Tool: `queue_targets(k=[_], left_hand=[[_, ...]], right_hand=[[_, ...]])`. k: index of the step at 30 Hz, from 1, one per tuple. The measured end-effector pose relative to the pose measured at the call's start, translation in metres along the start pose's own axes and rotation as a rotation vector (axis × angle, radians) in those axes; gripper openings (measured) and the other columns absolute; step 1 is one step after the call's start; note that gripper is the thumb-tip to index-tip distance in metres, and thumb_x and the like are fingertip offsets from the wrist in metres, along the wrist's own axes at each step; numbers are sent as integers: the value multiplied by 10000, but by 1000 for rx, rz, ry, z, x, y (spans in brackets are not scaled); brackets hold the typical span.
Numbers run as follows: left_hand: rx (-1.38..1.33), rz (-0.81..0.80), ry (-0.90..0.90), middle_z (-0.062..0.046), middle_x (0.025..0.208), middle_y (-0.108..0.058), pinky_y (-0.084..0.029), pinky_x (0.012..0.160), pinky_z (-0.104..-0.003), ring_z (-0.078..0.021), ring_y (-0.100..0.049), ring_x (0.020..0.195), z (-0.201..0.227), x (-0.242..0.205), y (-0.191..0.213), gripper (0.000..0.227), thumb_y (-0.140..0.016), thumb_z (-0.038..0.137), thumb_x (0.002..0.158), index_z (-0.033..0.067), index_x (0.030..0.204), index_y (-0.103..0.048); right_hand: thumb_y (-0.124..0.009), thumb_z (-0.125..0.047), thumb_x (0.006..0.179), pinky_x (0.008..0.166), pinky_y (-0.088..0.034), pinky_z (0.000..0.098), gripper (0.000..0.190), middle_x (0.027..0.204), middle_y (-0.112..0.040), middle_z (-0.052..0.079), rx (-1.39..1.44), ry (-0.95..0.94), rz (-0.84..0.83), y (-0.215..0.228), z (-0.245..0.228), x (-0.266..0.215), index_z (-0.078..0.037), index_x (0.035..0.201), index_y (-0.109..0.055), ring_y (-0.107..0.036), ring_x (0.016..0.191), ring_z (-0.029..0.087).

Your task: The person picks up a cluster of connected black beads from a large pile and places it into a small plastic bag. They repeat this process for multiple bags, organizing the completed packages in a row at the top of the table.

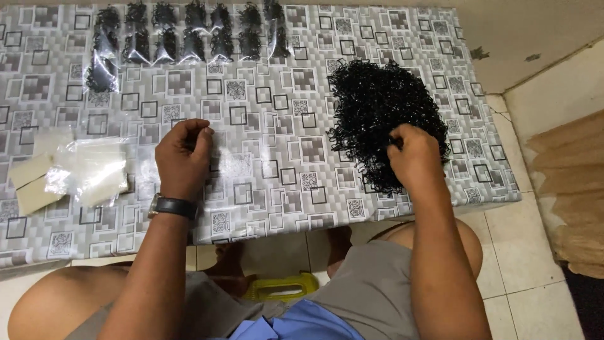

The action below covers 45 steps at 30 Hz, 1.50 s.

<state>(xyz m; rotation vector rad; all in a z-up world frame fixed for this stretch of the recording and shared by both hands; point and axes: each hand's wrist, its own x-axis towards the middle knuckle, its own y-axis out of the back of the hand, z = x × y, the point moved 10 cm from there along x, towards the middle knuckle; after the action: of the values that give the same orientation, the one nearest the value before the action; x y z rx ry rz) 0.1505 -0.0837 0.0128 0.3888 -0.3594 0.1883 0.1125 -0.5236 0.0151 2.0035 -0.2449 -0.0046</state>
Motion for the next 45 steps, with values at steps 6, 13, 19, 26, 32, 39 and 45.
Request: queue_targets(k=[6, 13, 19, 26, 32, 39, 45], left_hand=[[16, 2, 0, -211, 899, -729, -569, 727, -436, -360, -725, 850, -2, 0, -1, 102, -663, -19, 1005, -15, 1083, -729], [44, 2, 5, -206, 889, -730, -565, 711, -431, -363, -725, 842, 0, 1, -2, 109, -671, -29, 998, -11, 1084, -735], [14, 5, -4, -207, 895, -724, -565, 728, -422, -348, -723, 859, -2, 0, -3, 110, -662, -39, 1004, -17, 1091, -726], [33, 18, 5, -211, 887, -727, -561, 715, -443, -368, -722, 844, -1, -1, -1, 109, -661, -25, 1000, -10, 1082, -730], [8, 11, 5, -203, 894, -726, -558, 715, -428, -345, -721, 847, -5, -1, -3, 112, -653, -22, 1016, -5, 1097, -728], [-16, -4, 45, -194, 897, -727, -559, 720, -410, -307, -717, 846, -12, 0, -3, 118, -684, -12, 996, 12, 1102, -731], [-220, -76, 294, -103, 895, -731, -562, 715, -345, -173, -664, 794, 1, -8, -22, 232, -727, 36, 927, 84, 1154, -732]], right_hand=[[-796, -3, 889, 709, -587, 422, 310, 1094, -703, 251, 279, 17, 150, 46, -43, -4, 1, 1195, -746, -734, 846, 381], [-687, -84, 926, 792, -579, 489, 222, 944, -756, 278, 293, -209, -405, 33, -48, -36, 28, 1100, -768, -737, 807, 387], [-646, -118, 922, 882, -551, 542, 313, 1094, -760, 290, 207, -116, -513, 7, -64, -37, 7, 1186, -756, -724, 1043, 461], [-568, 9, 899, 799, -593, 449, 268, 912, -786, 220, 327, -59, -597, -18, -69, -44, -6, 1057, -783, -754, 842, 314], [-588, 31, 903, 828, -587, 430, 290, 962, -768, 162, 274, 30, -384, 11, -71, -31, -47, 1103, -782, -754, 934, 327], [-539, 47, 875, 785, -592, 462, 281, 863, -774, 173, 142, -16, -412, 6, -55, -33, -42, 973, -787, -766, 865, 355], [-601, 59, 884, 807, -614, 402, 274, 954, -768, 143, 354, 163, -206, 8, -98, -30, -57, 1059, -777, -761, 914, 315]])
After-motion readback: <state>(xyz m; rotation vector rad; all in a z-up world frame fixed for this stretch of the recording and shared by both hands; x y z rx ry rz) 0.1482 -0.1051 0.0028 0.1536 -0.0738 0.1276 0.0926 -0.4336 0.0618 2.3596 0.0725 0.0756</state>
